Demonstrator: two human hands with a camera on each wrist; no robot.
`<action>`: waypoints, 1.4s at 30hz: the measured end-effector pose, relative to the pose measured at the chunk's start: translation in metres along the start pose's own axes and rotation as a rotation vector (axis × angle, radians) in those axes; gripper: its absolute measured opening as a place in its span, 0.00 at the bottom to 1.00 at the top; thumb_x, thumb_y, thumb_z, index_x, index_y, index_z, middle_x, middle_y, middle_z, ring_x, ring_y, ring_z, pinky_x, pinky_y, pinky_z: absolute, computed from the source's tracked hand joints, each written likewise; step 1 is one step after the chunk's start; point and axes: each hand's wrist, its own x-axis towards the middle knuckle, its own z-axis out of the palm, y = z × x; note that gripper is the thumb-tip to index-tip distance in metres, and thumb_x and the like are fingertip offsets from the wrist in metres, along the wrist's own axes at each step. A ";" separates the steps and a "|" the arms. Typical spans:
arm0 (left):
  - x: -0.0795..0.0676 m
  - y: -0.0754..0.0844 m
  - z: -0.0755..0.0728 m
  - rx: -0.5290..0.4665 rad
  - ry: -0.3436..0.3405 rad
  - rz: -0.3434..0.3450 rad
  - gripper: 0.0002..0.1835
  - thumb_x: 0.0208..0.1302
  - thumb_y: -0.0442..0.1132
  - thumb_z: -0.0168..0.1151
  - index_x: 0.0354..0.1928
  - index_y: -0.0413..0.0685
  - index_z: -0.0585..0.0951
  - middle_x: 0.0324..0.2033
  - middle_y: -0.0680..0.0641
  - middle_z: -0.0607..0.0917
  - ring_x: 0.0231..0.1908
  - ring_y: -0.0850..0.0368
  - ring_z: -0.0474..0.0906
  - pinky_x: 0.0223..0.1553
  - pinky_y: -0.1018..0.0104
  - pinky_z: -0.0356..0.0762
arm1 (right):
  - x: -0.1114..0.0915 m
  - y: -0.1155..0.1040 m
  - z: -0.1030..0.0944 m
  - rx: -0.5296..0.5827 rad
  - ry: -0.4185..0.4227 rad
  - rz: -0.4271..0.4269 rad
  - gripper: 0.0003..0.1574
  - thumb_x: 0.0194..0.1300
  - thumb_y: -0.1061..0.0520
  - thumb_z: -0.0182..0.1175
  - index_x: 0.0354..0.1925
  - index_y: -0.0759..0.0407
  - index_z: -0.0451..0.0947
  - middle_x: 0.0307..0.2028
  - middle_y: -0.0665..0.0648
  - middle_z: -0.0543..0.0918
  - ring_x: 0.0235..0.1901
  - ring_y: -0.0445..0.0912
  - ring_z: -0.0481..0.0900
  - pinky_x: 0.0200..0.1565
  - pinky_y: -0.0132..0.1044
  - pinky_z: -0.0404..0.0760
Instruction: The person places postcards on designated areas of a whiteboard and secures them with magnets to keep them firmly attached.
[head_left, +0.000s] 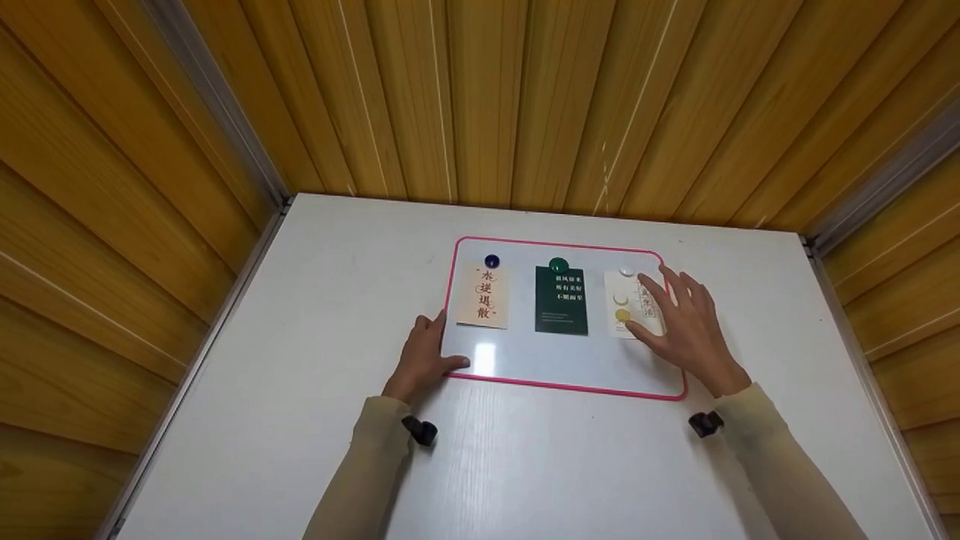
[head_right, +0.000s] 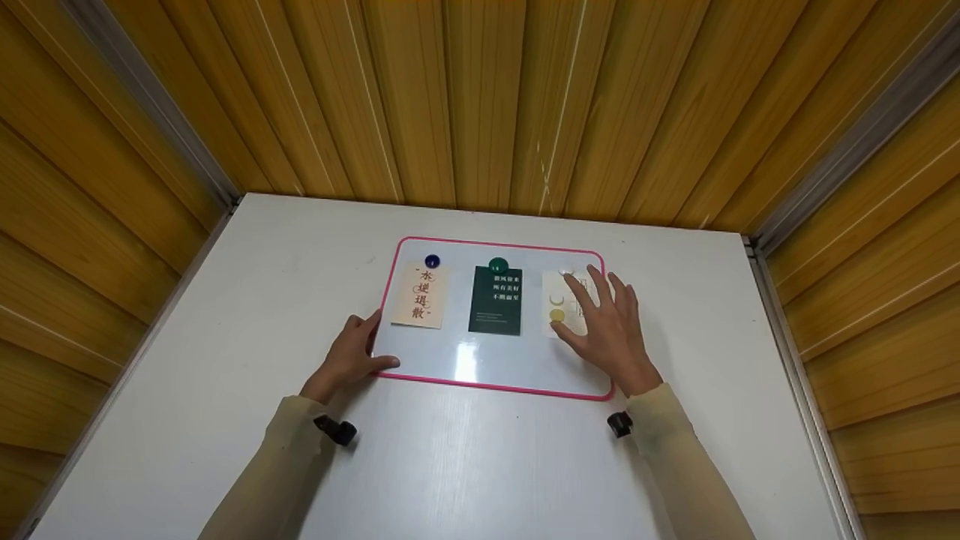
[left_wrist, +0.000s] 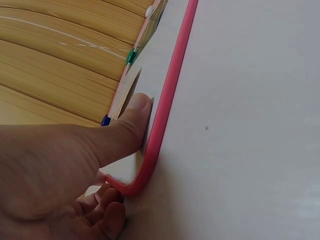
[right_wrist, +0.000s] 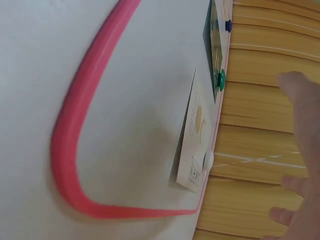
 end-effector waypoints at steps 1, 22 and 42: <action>0.000 0.000 0.000 -0.004 0.002 0.000 0.58 0.51 0.46 0.83 0.80 0.43 0.59 0.49 0.41 0.71 0.43 0.49 0.67 0.51 0.53 0.71 | -0.003 0.003 0.000 -0.007 0.004 0.005 0.57 0.58 0.37 0.72 0.79 0.44 0.59 0.77 0.66 0.56 0.73 0.69 0.52 0.69 0.70 0.50; -0.001 -0.003 0.001 -0.005 0.004 0.006 0.58 0.51 0.48 0.83 0.80 0.43 0.59 0.48 0.41 0.70 0.44 0.48 0.67 0.52 0.53 0.71 | -0.064 0.041 -0.004 -0.045 0.087 0.103 0.59 0.57 0.37 0.72 0.79 0.47 0.58 0.76 0.69 0.56 0.70 0.72 0.54 0.66 0.75 0.49; -0.003 -0.002 0.003 -0.067 0.026 -0.013 0.61 0.53 0.46 0.82 0.83 0.51 0.52 0.50 0.42 0.70 0.47 0.48 0.68 0.55 0.53 0.71 | -0.093 0.046 -0.009 -0.062 0.066 0.173 0.62 0.58 0.35 0.69 0.81 0.45 0.52 0.77 0.70 0.53 0.72 0.75 0.51 0.66 0.77 0.43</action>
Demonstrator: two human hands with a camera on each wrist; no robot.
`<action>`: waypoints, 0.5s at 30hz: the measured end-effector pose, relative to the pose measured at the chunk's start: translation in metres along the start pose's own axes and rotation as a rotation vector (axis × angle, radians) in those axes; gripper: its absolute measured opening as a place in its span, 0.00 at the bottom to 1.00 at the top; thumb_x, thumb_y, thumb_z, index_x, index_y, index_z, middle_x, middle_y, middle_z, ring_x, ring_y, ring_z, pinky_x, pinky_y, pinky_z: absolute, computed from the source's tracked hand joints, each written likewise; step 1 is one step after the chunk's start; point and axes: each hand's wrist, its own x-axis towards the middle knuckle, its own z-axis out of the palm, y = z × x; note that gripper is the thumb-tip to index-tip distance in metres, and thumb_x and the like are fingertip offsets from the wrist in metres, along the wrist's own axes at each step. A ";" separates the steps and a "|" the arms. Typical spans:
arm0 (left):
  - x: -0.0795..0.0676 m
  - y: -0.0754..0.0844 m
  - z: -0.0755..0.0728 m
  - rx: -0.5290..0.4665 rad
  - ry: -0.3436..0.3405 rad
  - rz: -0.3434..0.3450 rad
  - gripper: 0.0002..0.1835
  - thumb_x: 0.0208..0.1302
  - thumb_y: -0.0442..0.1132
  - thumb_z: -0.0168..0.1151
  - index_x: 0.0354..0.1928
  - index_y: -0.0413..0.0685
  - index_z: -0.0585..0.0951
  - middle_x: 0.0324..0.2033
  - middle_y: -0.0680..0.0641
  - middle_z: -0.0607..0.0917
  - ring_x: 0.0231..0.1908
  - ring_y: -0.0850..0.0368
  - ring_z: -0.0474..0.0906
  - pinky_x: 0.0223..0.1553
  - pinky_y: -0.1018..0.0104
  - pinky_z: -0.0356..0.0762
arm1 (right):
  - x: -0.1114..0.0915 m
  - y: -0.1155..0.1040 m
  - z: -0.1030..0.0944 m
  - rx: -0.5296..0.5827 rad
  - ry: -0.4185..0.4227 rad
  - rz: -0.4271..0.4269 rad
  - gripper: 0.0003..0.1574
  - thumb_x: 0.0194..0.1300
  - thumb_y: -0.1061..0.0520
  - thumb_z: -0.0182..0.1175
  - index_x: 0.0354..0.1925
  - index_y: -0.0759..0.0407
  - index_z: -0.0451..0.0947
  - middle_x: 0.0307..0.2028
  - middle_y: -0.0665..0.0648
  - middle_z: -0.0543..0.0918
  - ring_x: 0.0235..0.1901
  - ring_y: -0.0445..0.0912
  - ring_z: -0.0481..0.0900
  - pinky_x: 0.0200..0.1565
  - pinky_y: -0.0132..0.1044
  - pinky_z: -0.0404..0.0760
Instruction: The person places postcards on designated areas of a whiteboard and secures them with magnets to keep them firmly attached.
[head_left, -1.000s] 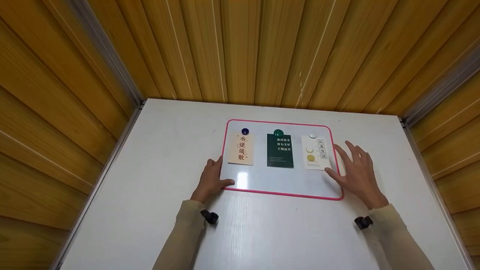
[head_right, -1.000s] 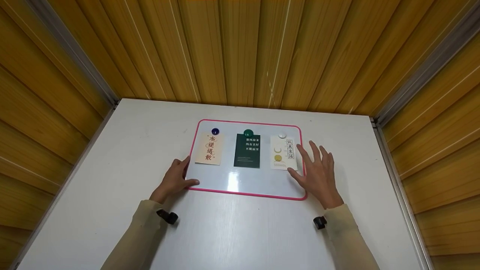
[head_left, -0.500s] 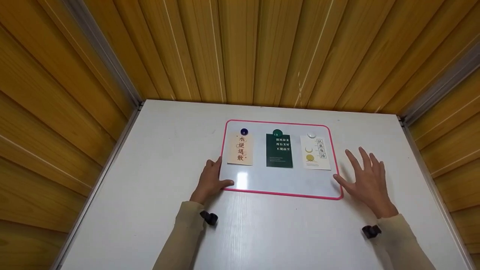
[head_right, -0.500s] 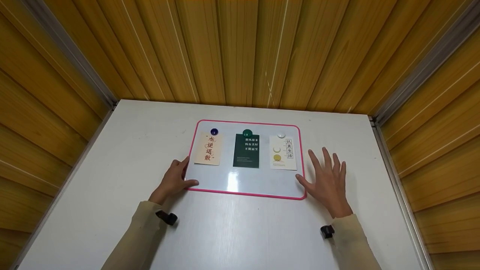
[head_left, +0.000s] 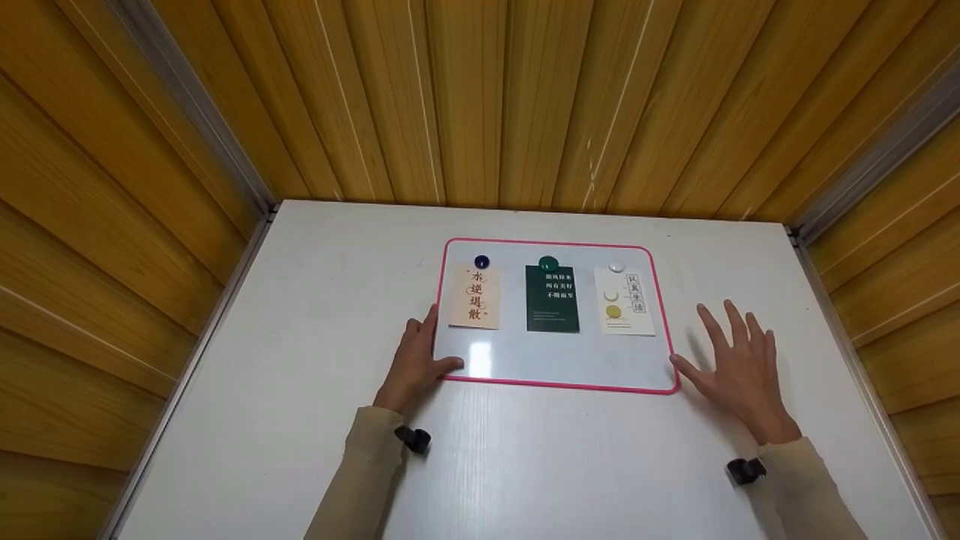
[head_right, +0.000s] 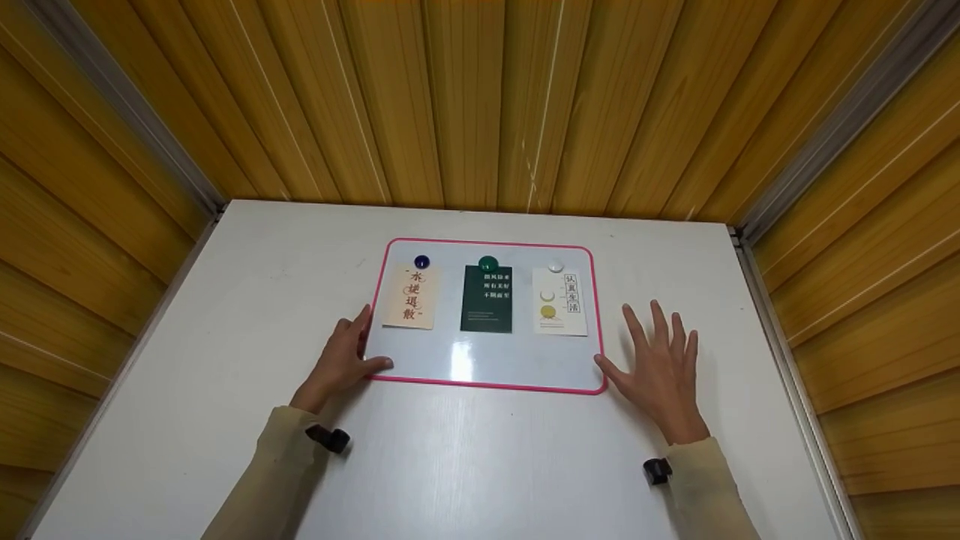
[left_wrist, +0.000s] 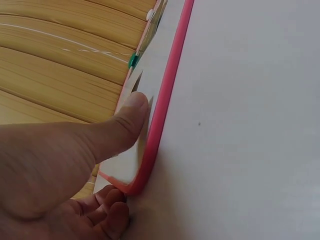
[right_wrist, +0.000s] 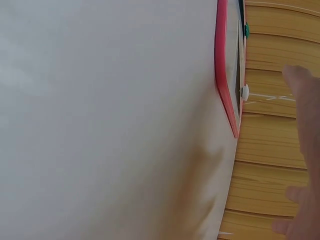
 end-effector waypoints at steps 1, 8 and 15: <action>-0.001 0.001 -0.001 -0.006 0.004 0.004 0.61 0.53 0.46 0.82 0.83 0.52 0.52 0.51 0.42 0.70 0.47 0.48 0.69 0.55 0.53 0.71 | -0.001 0.000 0.000 -0.001 0.000 0.002 0.62 0.58 0.35 0.69 0.81 0.45 0.52 0.77 0.70 0.53 0.72 0.75 0.51 0.66 0.77 0.43; -0.005 0.002 -0.001 0.134 0.094 0.070 0.61 0.52 0.51 0.82 0.83 0.55 0.53 0.61 0.40 0.70 0.52 0.47 0.72 0.57 0.49 0.76 | -0.007 0.001 -0.001 -0.009 -0.003 0.010 0.62 0.58 0.35 0.70 0.82 0.45 0.51 0.77 0.70 0.53 0.71 0.76 0.51 0.66 0.78 0.42; -0.005 0.001 -0.001 0.394 0.230 0.213 0.64 0.47 0.63 0.81 0.81 0.52 0.57 0.71 0.39 0.66 0.61 0.43 0.70 0.56 0.47 0.77 | -0.008 -0.001 -0.001 -0.021 0.002 0.000 0.64 0.58 0.34 0.70 0.82 0.46 0.50 0.77 0.70 0.52 0.71 0.75 0.51 0.66 0.78 0.42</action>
